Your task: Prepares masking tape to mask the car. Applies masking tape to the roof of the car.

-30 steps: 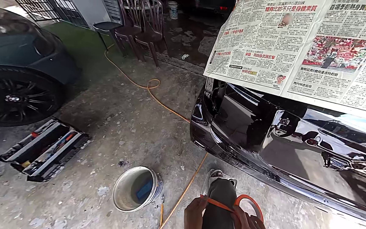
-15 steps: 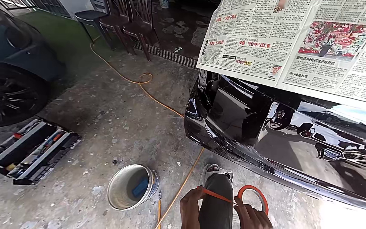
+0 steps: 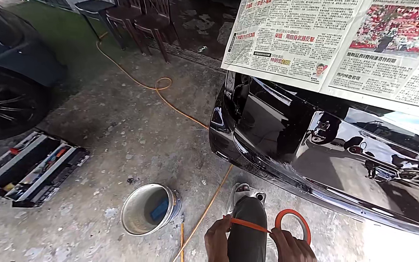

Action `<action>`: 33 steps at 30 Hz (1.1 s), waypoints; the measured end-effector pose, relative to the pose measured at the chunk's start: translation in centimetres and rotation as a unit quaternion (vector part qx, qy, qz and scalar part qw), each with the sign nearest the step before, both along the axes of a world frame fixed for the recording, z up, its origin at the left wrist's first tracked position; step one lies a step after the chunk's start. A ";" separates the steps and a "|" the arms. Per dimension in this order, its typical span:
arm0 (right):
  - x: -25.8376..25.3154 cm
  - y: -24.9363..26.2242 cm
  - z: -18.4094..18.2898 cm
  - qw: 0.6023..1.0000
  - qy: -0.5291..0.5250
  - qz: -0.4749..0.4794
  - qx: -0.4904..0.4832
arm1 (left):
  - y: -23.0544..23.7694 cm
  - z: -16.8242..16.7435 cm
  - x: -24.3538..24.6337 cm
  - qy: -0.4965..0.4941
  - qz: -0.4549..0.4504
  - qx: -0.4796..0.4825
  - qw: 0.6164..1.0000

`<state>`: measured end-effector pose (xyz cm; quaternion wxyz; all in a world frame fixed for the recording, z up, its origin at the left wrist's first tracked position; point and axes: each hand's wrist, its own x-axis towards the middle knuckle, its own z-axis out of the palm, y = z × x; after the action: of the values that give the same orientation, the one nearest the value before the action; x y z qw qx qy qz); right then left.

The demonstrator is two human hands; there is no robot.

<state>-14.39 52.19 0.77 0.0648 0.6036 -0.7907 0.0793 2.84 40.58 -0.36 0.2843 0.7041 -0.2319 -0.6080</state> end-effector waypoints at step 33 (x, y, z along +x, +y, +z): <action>-0.8 2.6 -0.6 1.000 -0.021 -0.014 -0.005 | -0.7 0.2 1.5 0.009 0.042 0.053 0.998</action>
<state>-15.19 54.74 0.12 0.0522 0.5902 -0.7999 0.0953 4.33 39.86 -0.15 0.2737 0.7217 -0.1671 -0.6135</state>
